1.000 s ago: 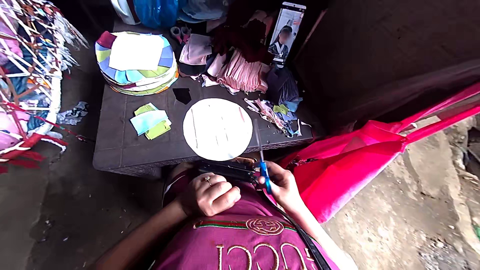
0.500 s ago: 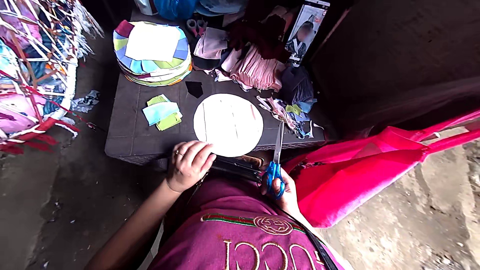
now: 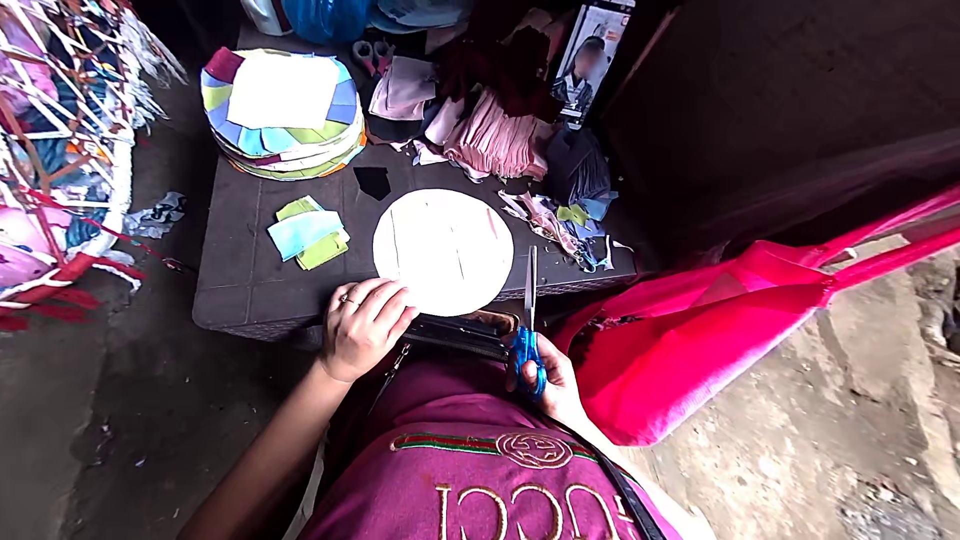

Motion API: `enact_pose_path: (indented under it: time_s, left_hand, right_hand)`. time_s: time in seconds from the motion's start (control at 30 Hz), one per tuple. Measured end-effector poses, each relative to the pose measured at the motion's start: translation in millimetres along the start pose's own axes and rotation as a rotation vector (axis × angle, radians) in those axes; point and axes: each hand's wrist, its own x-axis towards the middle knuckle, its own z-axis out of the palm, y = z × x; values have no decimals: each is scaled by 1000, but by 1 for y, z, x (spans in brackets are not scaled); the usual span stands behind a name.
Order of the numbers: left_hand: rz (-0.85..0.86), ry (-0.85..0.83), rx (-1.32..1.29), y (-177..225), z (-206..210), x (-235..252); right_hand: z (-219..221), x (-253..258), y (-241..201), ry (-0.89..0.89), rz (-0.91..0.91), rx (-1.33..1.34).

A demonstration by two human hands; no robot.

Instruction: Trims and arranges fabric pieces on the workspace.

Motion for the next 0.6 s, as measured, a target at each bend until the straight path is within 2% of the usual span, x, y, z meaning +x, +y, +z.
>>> enact_pose_path:
  time_s: [0.6]
  left_hand:
    - [-12, 24, 45, 2, 4, -3]
  right_hand:
    - [0, 0, 5, 0, 2, 2]
